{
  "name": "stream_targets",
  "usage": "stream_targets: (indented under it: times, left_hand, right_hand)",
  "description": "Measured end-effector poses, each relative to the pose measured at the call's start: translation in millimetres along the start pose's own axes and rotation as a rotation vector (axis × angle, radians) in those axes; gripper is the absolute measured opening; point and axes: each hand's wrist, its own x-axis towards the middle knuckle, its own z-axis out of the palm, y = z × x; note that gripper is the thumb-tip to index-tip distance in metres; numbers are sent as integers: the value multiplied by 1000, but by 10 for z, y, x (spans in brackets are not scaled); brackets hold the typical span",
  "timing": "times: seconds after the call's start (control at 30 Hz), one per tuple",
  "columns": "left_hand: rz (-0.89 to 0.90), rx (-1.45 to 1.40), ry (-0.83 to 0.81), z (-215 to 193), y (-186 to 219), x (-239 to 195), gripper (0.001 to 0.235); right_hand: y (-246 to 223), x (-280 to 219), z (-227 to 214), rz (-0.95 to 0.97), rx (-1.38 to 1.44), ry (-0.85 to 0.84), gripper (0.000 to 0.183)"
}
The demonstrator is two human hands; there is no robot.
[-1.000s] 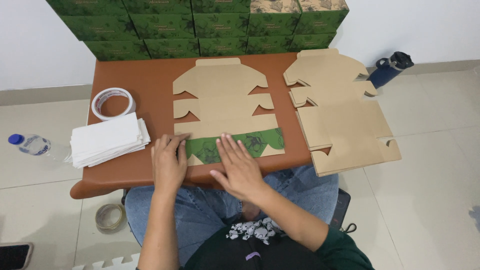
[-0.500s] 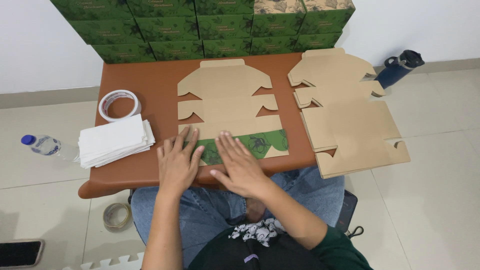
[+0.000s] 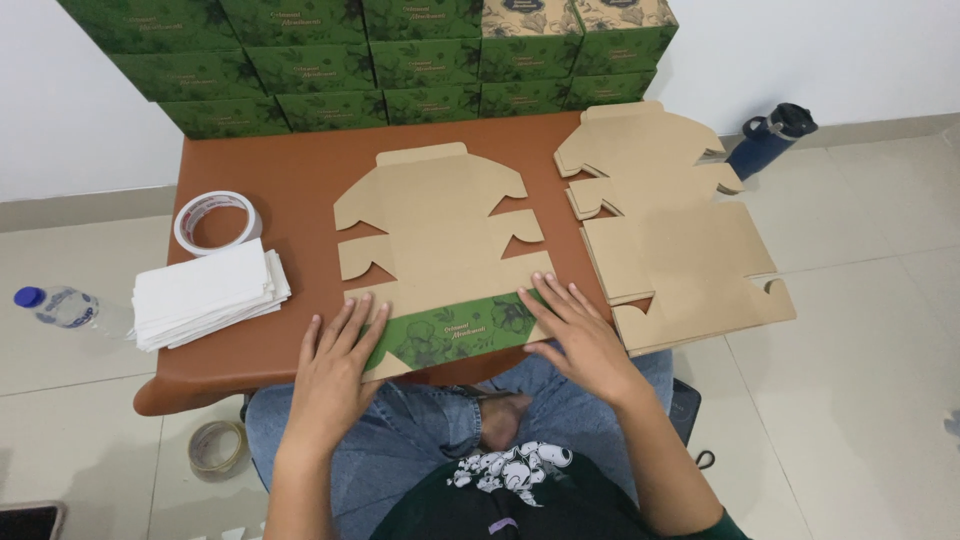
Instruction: The person assembles flat cardboard pieces into small boxes by folding and tucking flaps. They place a white paper insert inside each box, close the lid, and stack the finished boxes. The process is repeated for multiple units.
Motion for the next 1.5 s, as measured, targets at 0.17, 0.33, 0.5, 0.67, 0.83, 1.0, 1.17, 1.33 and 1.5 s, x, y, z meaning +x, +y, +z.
stream_targets:
  times: [0.17,0.33,0.5,0.67,0.83,1.0,1.17,1.33,1.5]
  left_hand:
    - [-131,-431,40,-223,-101,-107,58]
    - [-312,-647,230,-61,-128,34,16]
    - [-458,-545,419,252,-194,481,31]
    - [-397,-340,379,371,-287,678,41]
    - [-389,-151,307,261,-148,662,61]
    - [-176,-159,246,464,-284,623,31]
    - [-220,-273,218,485,-312,593,42]
    - [-243,-417,245,302,-208,610,68]
    - [-248,-299,231,358,-196,626,65]
  right_hand:
    - [68,-136,-63,-4,288,190,56]
    - [70,16,19,78,519,481,40]
    - [44,564,53,288,878,549,66]
    - [125,830,203,379,544,485,76]
    - [26,871,150,332,183,369,63]
    - [-101,1028,229,157,-3,-98,60]
    - [-764,1410,374,164,19,-271,71]
    - [-1219,1663,723,-4,-12,-349,69]
    - [-1112,1646,895,-159,-6,-234,69]
